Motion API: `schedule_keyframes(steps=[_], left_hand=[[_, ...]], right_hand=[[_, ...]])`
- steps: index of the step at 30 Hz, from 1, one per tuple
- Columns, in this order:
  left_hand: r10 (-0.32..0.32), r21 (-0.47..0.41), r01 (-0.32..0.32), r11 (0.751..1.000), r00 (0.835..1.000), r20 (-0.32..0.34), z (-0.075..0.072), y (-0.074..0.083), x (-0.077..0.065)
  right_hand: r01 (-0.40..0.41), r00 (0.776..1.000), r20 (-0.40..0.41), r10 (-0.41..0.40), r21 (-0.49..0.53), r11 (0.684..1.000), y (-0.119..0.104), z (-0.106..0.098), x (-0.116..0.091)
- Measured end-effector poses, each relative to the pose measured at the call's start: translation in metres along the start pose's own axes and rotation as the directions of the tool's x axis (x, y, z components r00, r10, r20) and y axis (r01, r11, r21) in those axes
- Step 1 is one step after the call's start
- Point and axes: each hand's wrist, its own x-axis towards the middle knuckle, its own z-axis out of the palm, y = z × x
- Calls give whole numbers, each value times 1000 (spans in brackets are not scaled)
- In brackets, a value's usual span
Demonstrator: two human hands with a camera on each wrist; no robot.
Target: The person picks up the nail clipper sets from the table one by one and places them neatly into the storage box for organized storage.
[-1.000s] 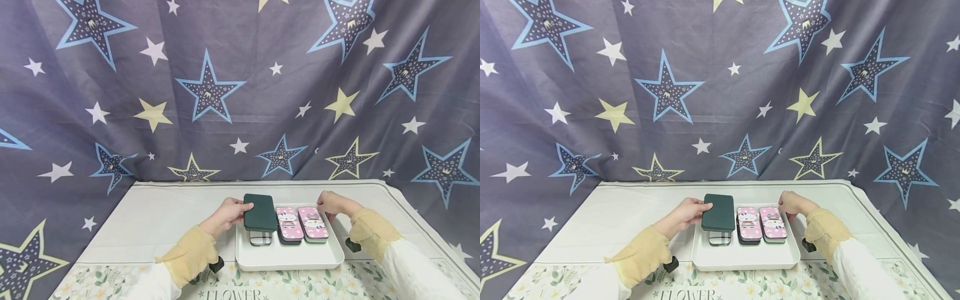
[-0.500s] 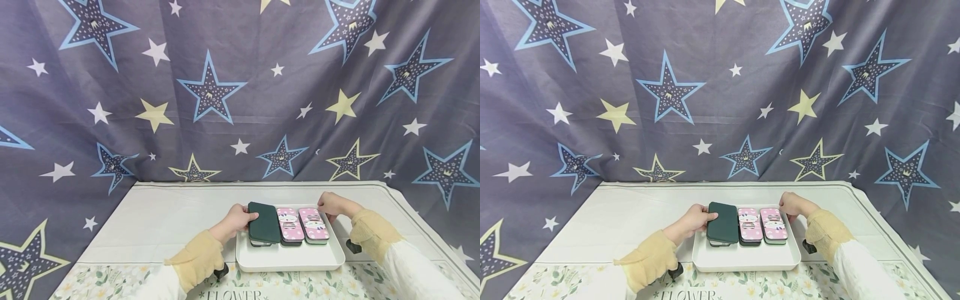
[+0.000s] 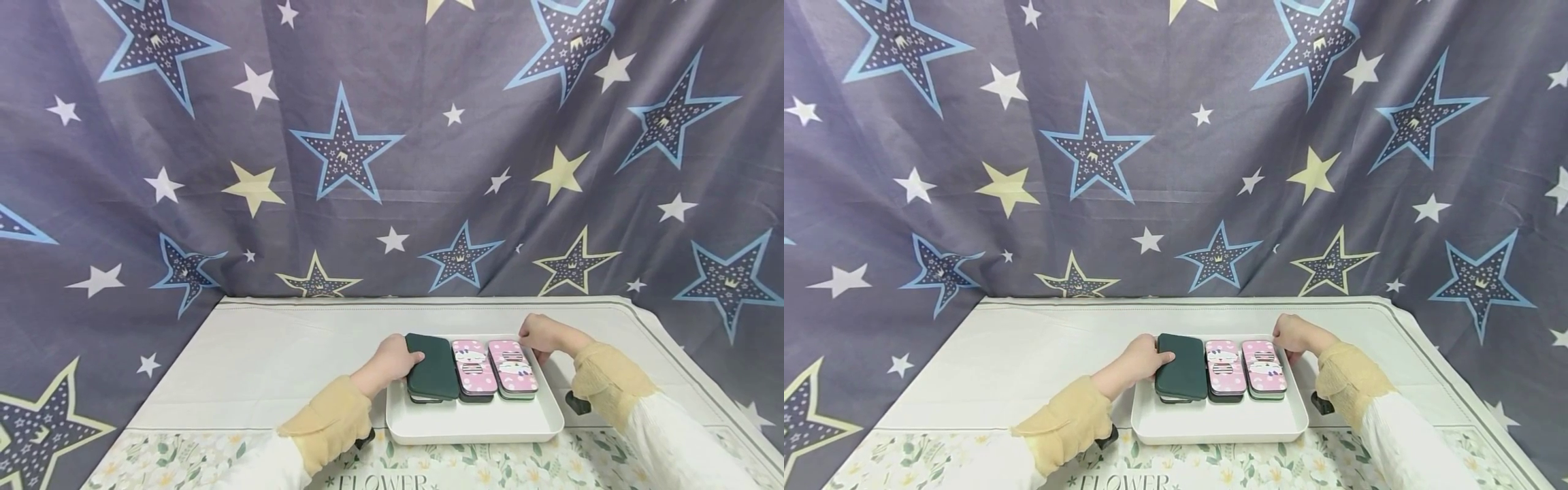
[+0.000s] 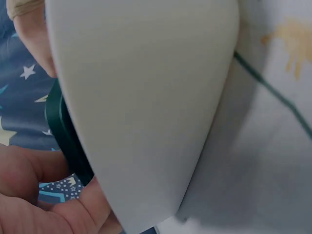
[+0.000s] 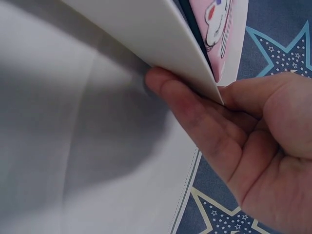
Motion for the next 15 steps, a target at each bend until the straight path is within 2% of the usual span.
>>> schedule_keyframes(steps=[2,6,9,15], left_hand=[[17,64,-17,998,1000,-4,-1,1,0],[49,110,-45,993,998,-38,-4,1,-1],[54,100,-48,994,997,-61,-7,-1,0],[51,79,-47,996,998,-44,-11,-3,2]], right_hand=[[-5,1000,6,5,0,1000,0,0,1],[-16,1000,13,16,0,1000,-1,0,1],[-9,1000,13,9,-2,1000,-1,-1,0],[-15,999,33,15,14,1000,0,-1,-2]])
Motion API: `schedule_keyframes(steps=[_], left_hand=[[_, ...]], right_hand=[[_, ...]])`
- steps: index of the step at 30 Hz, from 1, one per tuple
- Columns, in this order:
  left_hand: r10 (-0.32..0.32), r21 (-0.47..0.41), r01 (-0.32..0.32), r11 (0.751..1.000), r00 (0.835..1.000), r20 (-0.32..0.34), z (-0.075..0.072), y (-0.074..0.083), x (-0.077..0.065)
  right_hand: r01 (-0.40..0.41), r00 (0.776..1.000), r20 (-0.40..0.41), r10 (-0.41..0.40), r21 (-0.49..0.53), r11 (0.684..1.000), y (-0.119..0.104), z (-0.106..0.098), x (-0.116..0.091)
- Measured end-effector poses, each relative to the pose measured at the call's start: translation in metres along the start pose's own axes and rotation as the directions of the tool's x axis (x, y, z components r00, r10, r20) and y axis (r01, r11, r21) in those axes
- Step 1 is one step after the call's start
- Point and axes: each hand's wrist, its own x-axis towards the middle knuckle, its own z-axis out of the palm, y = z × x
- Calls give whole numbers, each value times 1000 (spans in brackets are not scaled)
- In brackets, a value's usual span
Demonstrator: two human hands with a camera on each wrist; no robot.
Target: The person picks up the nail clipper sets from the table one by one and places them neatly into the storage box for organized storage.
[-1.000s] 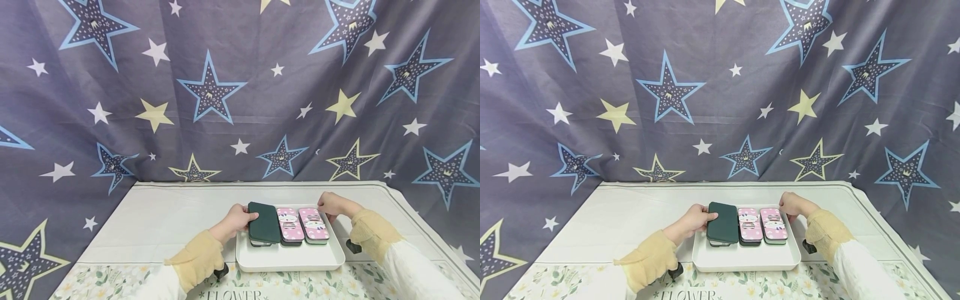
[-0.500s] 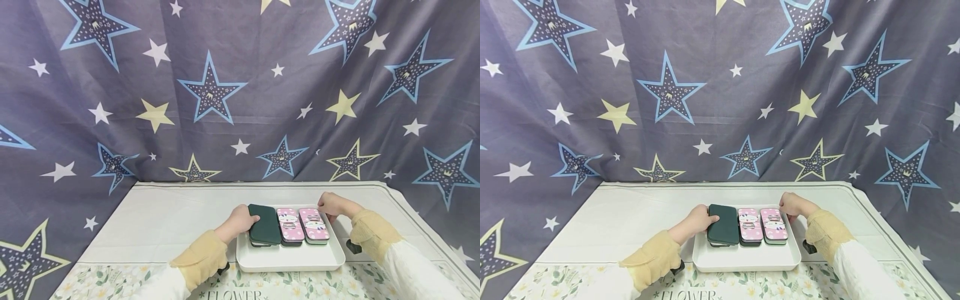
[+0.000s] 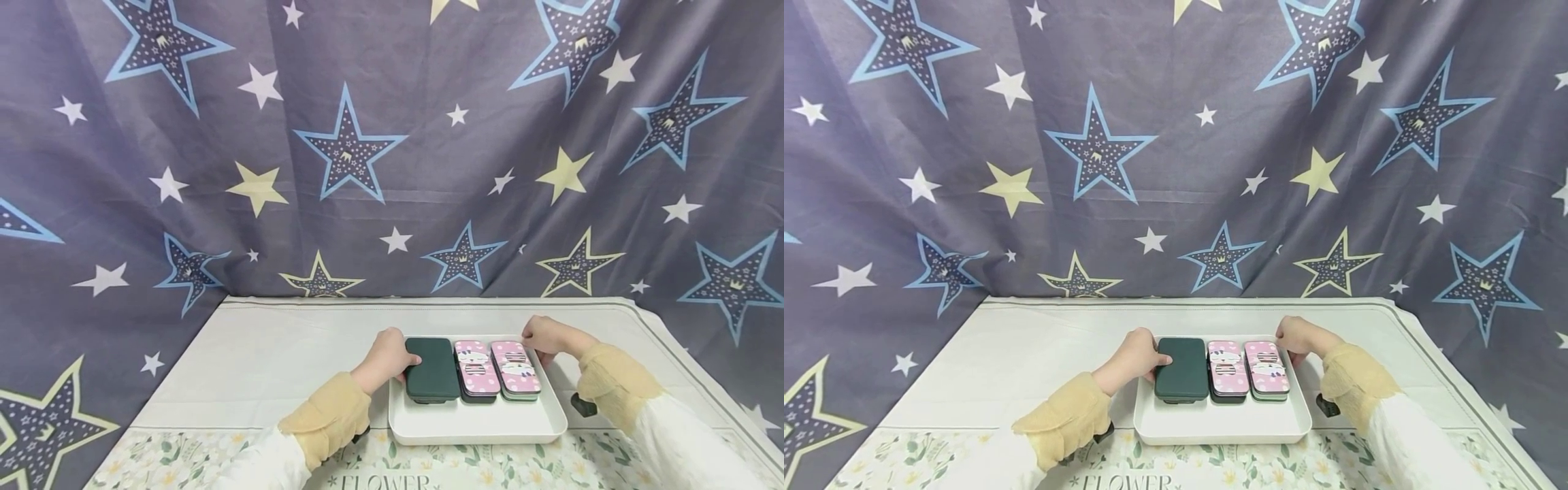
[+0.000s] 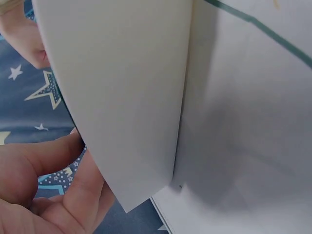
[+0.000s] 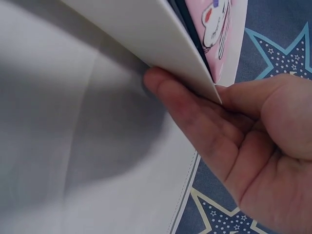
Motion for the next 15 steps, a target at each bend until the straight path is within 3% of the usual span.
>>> schedule_keyframes(steps=[7,11,15], left_hand=[[8,30,-10,999,998,56,-7,4,-1],[20,20,-22,1000,996,92,-19,7,-3],[63,67,-67,996,996,63,-33,6,-6]], right_hand=[[-56,997,45,56,-2,998,-4,-6,-5],[-23,999,38,22,6,1000,-6,-18,-16],[30,1000,-8,-30,3,1000,-4,-33,-30]])
